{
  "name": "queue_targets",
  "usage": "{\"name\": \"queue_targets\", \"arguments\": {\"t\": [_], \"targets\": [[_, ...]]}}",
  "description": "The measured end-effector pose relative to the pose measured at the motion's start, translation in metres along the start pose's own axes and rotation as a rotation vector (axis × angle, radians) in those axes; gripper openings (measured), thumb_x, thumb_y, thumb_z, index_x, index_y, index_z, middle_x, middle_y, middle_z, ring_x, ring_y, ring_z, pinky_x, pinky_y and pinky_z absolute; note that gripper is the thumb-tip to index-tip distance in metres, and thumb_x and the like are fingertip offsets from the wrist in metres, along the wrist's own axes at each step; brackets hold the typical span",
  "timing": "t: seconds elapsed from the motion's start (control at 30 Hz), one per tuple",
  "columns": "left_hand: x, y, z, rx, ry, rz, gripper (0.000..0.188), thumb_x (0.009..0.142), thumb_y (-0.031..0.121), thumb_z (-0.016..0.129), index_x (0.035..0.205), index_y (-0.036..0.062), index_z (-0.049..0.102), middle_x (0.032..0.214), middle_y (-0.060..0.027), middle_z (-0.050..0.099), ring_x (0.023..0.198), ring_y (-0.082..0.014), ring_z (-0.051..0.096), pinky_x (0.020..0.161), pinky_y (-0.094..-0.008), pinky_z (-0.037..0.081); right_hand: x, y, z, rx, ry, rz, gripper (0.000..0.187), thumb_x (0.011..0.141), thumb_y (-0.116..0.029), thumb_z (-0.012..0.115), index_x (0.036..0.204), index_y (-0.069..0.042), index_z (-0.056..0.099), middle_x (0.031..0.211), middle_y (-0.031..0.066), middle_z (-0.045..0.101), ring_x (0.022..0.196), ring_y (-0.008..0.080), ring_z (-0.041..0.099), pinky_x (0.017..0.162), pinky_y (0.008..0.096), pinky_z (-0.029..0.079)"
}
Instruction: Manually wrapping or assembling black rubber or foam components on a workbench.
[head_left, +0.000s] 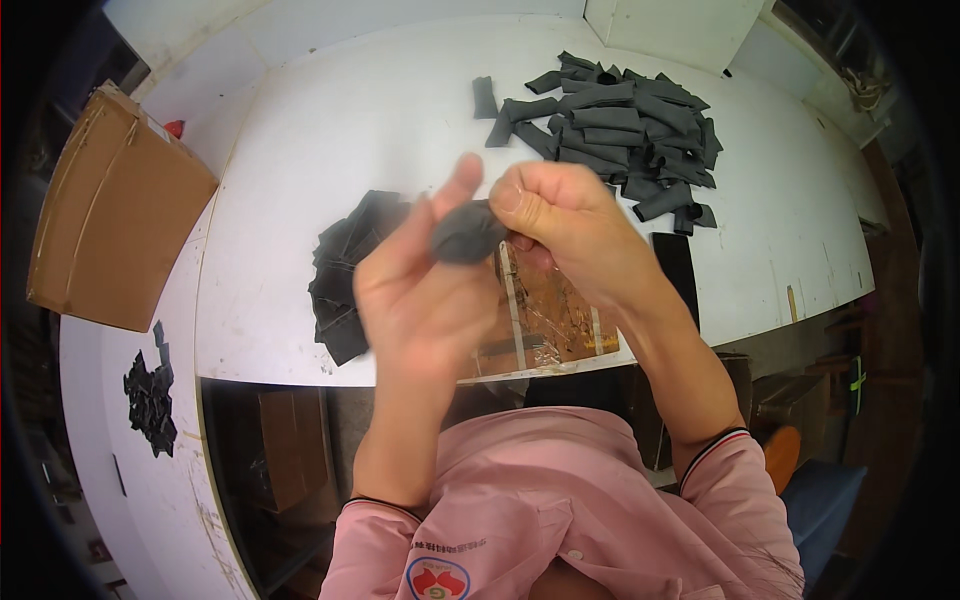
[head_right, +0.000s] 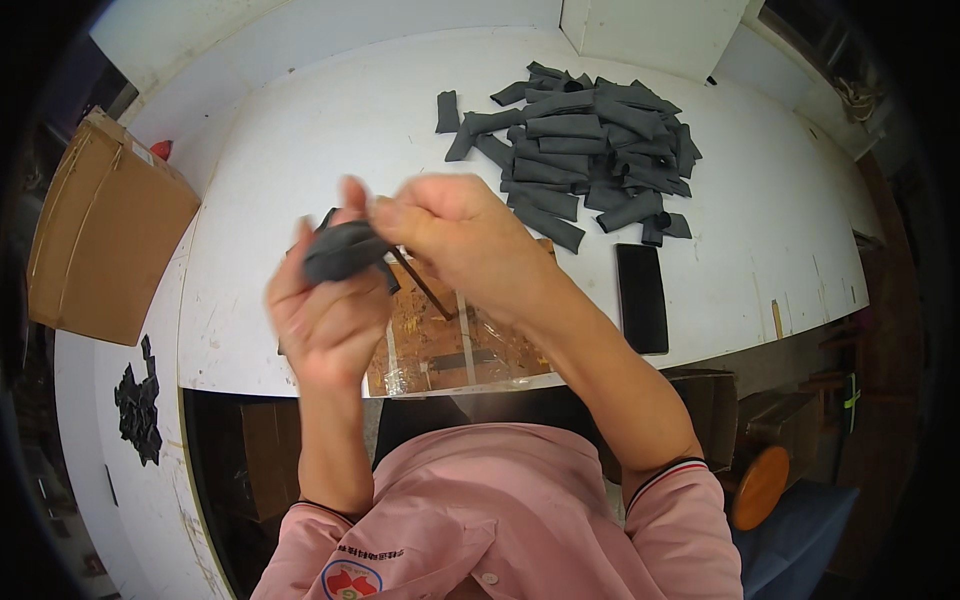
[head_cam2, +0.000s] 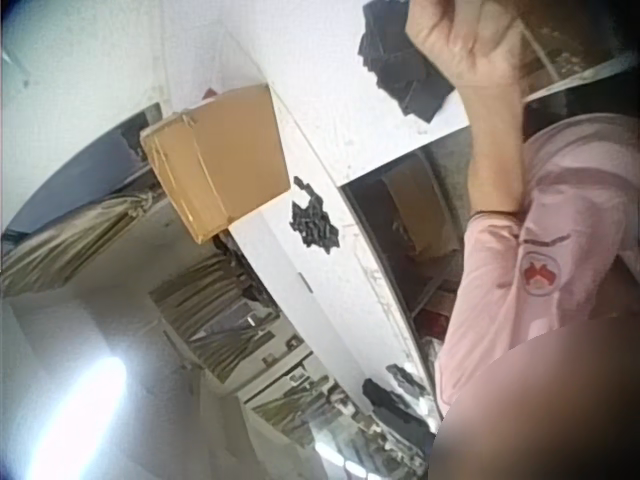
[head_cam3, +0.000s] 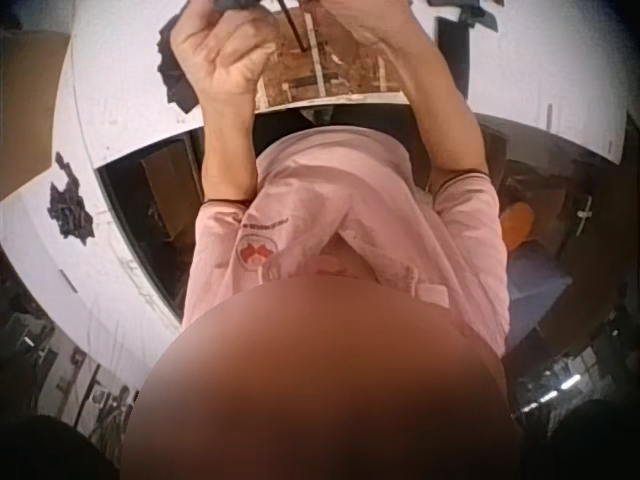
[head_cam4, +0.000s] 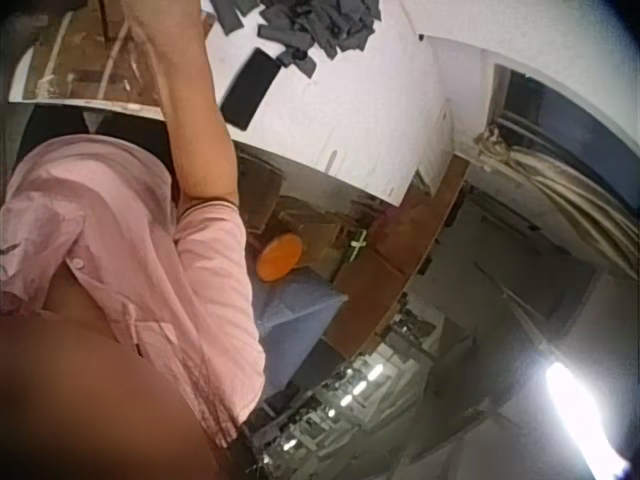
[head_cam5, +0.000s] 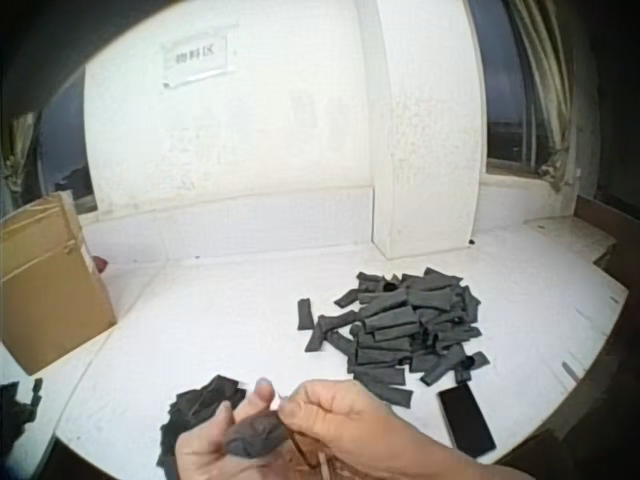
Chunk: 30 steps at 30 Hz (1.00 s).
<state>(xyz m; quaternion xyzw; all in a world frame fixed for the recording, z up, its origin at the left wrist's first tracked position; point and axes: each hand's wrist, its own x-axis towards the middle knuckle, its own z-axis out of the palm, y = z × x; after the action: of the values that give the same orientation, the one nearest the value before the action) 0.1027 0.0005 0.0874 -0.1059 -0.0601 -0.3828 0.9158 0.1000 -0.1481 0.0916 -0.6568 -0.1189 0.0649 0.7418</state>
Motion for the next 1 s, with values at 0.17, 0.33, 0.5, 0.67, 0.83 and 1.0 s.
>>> {"name": "queue_targets", "arguments": {"t": [0.17,0.33,0.5,0.67,0.83,1.0], "targets": [[-0.006,0.018,-0.052,0.049,0.395,0.0,0.026,0.088,0.012,0.035,0.108,0.0052,0.05,0.044,0.0028,0.031,0.033,-0.0067,0.025,0.029,-0.0189,0.022,-0.001,0.054,-0.009,0.367,0.052,0.245,0.031,0.084,-0.028,0.053,0.064,-0.005,0.048,0.055,-0.0022,0.042,0.046,0.0036,0.034,0.04,0.018,0.026],[0.003,0.011,-0.024,-0.491,0.204,0.121,0.026,0.086,0.006,0.03,0.099,-0.0127,0.043,0.048,-0.0018,0.038,0.029,-0.005,0.031,0.026,-0.017,0.03,0.016,0.029,-0.002,0.173,0.029,0.124,0.033,0.083,-0.03,0.054,0.063,-0.005,0.047,0.053,-0.0023,0.042,0.044,0.0036,0.033,0.038,0.0174,0.025],[-0.001,0.018,-0.055,-0.286,0.343,0.08,0.028,0.085,0.004,0.03,0.103,-0.0116,0.045,0.047,-0.0018,0.039,0.029,-0.0037,0.027,0.027,-0.0161,0.026,0.01,0.055,-0.01,0.343,-0.024,0.261,0.032,0.083,-0.031,0.054,0.067,-0.004,0.051,0.053,-0.0021,0.043,0.044,0.0043,0.037,0.039,0.017,0.027],[0.004,-0.008,-0.024,0.316,0.568,0.268,0.029,0.085,0.004,0.036,0.11,-0.0074,0.042,0.054,-0.0055,0.049,0.03,-0.0028,0.026,0.029,-0.0164,0.025,0.015,0.054,-0.022,0.244,-0.078,0.105,0.028,0.082,-0.029,0.055,0.071,-0.004,0.053,0.055,-0.0019,0.045,0.045,0.004,0.038,0.04,0.0175,0.029],[-0.009,-0.027,-0.026,1.329,0.426,0.508,0.029,0.083,0.003,0.047,0.11,-0.0027,0.04,0.069,-0.0074,0.055,0.033,-0.0015,0.03,0.03,-0.0161,0.021,0.018,0.053,-0.015,0.276,-0.183,0.029,0.025,0.084,-0.025,0.052,0.07,-0.004,0.052,0.057,-0.0025,0.046,0.048,0.0037,0.04,0.042,0.0169,0.032],[-0.015,-0.006,-0.049,0.95,0.527,0.341,0.025,0.081,0.004,0.046,0.106,0.0013,0.044,0.076,-0.0082,0.058,0.038,-0.0039,0.035,0.031,-0.0176,0.024,0.005,0.078,-0.011,0.291,-0.063,0.113,0.028,0.084,-0.025,0.052,0.067,-0.004,0.051,0.056,-0.0022,0.045,0.047,0.0039,0.039,0.041,0.0173,0.031]]}}
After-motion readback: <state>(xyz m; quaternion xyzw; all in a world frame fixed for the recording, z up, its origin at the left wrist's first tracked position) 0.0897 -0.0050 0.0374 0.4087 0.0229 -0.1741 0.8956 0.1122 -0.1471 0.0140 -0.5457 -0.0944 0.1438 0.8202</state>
